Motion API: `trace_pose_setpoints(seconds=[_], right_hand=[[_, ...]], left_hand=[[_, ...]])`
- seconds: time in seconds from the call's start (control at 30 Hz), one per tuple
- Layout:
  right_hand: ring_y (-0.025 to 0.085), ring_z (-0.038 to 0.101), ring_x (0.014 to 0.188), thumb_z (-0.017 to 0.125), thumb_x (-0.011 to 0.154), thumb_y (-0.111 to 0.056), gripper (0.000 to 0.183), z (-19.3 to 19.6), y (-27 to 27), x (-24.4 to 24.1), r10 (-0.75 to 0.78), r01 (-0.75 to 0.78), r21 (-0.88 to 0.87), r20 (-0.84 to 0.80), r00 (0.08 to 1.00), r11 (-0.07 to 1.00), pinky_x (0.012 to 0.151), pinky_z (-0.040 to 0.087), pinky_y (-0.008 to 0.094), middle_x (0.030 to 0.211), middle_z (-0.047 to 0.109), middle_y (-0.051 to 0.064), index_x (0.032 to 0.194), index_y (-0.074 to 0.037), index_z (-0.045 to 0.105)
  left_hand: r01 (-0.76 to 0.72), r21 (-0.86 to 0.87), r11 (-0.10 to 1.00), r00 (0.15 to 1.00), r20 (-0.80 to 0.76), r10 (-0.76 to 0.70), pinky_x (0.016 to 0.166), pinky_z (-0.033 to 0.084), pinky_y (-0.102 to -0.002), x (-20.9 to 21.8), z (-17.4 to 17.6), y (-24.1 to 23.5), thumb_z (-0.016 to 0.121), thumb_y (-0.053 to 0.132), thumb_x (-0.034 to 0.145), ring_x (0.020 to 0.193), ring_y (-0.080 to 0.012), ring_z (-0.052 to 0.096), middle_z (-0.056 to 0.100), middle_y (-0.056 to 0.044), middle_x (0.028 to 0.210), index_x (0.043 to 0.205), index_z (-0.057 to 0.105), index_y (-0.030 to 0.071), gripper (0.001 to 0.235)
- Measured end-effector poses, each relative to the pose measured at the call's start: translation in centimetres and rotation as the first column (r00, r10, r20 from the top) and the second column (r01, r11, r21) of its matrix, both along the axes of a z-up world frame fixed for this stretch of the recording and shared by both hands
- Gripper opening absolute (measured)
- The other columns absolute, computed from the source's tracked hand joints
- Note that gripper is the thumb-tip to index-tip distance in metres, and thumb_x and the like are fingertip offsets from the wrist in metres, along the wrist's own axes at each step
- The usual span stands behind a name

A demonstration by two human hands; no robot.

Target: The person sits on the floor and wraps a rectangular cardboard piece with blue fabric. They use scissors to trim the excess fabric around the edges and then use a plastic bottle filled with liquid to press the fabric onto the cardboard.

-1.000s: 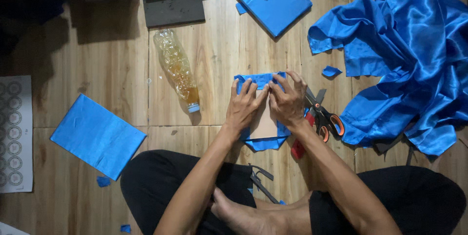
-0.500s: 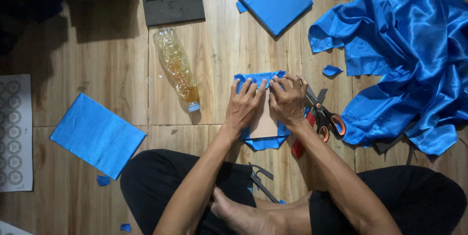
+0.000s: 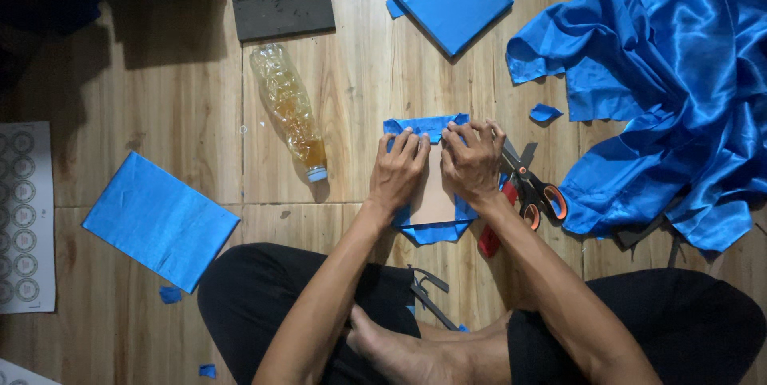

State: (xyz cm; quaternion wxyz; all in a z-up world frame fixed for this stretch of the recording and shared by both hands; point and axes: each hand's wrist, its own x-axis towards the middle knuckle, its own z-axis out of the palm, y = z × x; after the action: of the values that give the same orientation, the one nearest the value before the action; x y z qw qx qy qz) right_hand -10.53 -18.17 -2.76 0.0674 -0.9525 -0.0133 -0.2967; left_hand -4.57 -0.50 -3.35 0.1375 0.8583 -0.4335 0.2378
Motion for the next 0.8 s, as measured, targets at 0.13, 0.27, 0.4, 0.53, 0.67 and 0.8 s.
trace_pose_setpoints(seconds=[0.13, 0.27, 0.4, 0.53, 0.67, 0.8], right_hand=[[0.025, 0.063, 0.111, 0.078, 0.081, -0.016, 0.024, -0.1, -0.1, 0.0, 0.009, -0.009, 0.012, -0.013, 1.000, 1.000, 0.111, 0.040, 0.052, 0.106, 0.072, 0.000, 0.105, -0.019, 0.080], [0.025, 0.063, 0.115, 0.077, 0.083, -0.016, 0.023, 0.1, 0.0, 0.1, 0.007, -0.006, 0.025, -0.017, 1.000, 1.000, 0.113, 0.040, 0.052, 0.106, 0.073, 0.001, 0.106, -0.018, 0.081], [0.025, 0.063, 0.117, 0.078, 0.082, -0.016, 0.024, -0.7, -0.3, 0.0, 0.015, -0.014, 0.014, -0.016, 1.000, 1.000, 0.113, 0.040, 0.052, 0.108, 0.072, 0.001, 0.106, -0.018, 0.080], [0.025, 0.063, 0.117, 0.078, 0.081, -0.016, 0.024, -1.1, -0.4, 0.1, 0.015, -0.014, 0.018, -0.011, 1.000, 1.000, 0.112, 0.041, 0.051, 0.109, 0.073, 0.000, 0.105, -0.019, 0.079], [0.023, 0.064, 0.115, 0.076, 0.085, -0.015, 0.020, -0.8, -0.3, 0.1, 0.018, -0.018, 0.001, 0.012, 1.000, 1.000, 0.111, 0.040, 0.049, 0.106, 0.073, 0.000, 0.104, -0.019, 0.079], [0.023, 0.064, 0.113, 0.077, 0.084, -0.015, 0.021, -0.5, -0.2, 0.2, 0.016, -0.016, 0.010, 0.014, 1.000, 1.000, 0.111, 0.041, 0.049, 0.105, 0.073, 0.001, 0.104, -0.017, 0.079]], left_hand=[[0.009, 0.000, 1.000, 1.000, 0.010, -0.009, 0.099, 0.050, -0.041, 0.1, 0.5, 0.2, 0.063, 0.013, 0.104, 0.115, -0.0236, 0.068, 0.063, -0.006, 0.101, 0.120, 0.071, 0.013, 0.017], [0.001, 0.006, 1.000, 0.999, 0.053, -0.002, 0.096, 0.050, -0.039, 0.2, 0.4, 0.1, 0.065, 0.011, 0.104, 0.113, -0.0214, 0.068, 0.062, -0.003, 0.100, 0.116, 0.071, 0.015, 0.014], [0.012, 0.004, 1.000, 0.997, 0.070, -0.012, 0.094, 0.050, -0.038, 0.2, 1.3, 0.2, 0.064, 0.010, 0.104, 0.111, -0.0214, 0.068, 0.061, -0.003, 0.097, 0.112, 0.071, 0.015, 0.012], [0.002, 0.005, 1.000, 0.997, 0.078, -0.002, 0.094, 0.050, -0.037, 0.3, 1.0, 0.1, 0.062, 0.011, 0.105, 0.111, -0.0210, 0.068, 0.059, -0.002, 0.096, 0.110, 0.069, 0.015, 0.010], [-0.008, -0.008, 1.000, 0.995, 0.095, 0.009, 0.092, 0.051, -0.036, 0.2, 1.0, 0.0, 0.062, 0.012, 0.106, 0.109, -0.0210, 0.069, 0.059, -0.002, 0.095, 0.107, 0.069, 0.014, 0.007], [0.002, -0.036, 0.999, 0.995, 0.097, 0.002, 0.092, 0.050, -0.035, 0.3, 1.5, 0.1, 0.062, 0.010, 0.104, 0.105, -0.0213, 0.068, 0.057, -0.003, 0.092, 0.102, 0.068, 0.014, 0.007]])
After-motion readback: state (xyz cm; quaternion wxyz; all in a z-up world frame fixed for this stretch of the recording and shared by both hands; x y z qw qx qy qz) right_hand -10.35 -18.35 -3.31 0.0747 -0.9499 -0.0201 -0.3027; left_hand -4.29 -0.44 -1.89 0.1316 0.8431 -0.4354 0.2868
